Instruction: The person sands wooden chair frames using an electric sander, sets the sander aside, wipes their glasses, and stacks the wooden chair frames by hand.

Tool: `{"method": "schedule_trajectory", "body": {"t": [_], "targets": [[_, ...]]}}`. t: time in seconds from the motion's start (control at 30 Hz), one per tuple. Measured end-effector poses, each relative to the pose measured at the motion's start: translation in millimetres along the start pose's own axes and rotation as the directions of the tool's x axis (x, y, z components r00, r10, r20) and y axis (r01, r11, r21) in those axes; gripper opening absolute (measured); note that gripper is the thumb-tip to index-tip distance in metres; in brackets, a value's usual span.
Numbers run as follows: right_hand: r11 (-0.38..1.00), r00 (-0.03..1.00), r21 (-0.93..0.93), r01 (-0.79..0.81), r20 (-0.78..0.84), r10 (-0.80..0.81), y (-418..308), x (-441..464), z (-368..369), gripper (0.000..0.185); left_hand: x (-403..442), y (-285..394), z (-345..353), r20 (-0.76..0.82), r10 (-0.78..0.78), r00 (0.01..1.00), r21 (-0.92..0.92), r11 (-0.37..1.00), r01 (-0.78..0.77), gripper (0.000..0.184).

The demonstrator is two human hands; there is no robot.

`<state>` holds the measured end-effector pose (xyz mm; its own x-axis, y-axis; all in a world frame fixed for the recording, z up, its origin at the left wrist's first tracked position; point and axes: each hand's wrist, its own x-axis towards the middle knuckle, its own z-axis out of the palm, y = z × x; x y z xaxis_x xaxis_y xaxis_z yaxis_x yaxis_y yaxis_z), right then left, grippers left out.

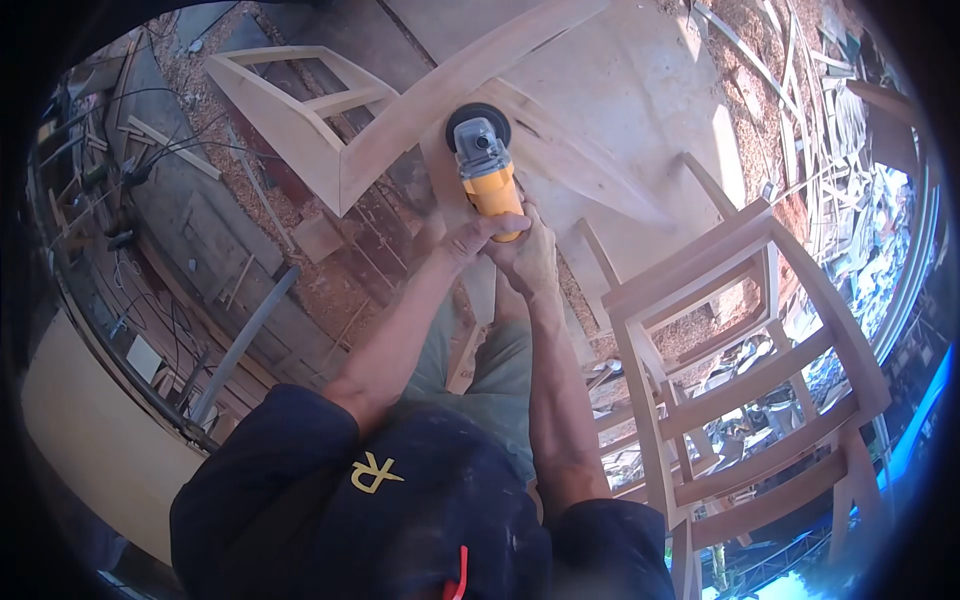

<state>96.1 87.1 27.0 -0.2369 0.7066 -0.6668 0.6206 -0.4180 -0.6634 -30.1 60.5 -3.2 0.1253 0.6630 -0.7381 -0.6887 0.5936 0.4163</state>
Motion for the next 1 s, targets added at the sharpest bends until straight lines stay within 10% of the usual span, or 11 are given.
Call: {"method": "schedule_trajectory", "body": {"t": [0.33,0.47,0.7,1.0], "targets": [[0.988,0.999,-0.155,-0.012,0.04,0.019,14,-16,6,0.07,-18,-35,-6,-0.073,0.072,0.995,-0.037,0.996,-0.075,0.052],[0.993,0.992,0.118,0.012,-0.128,0.003,18,-15,-17,0.07,11,-25,18,0.01,0.0,1.0,0.002,1.0,0.0,0.052],[0.995,0.998,-0.101,0.006,-0.061,-0.012,36,-26,-6,0.074,-4,-52,8,-0.034,0.013,0.999,0.016,1.0,-0.013,0.052],[0.993,0.995,0.111,-0.036,-0.092,0.047,-7,11,-46,0.073,48,-8,36,0.088,0.012,0.996,0.077,0.997,-0.019,0.048]]}}
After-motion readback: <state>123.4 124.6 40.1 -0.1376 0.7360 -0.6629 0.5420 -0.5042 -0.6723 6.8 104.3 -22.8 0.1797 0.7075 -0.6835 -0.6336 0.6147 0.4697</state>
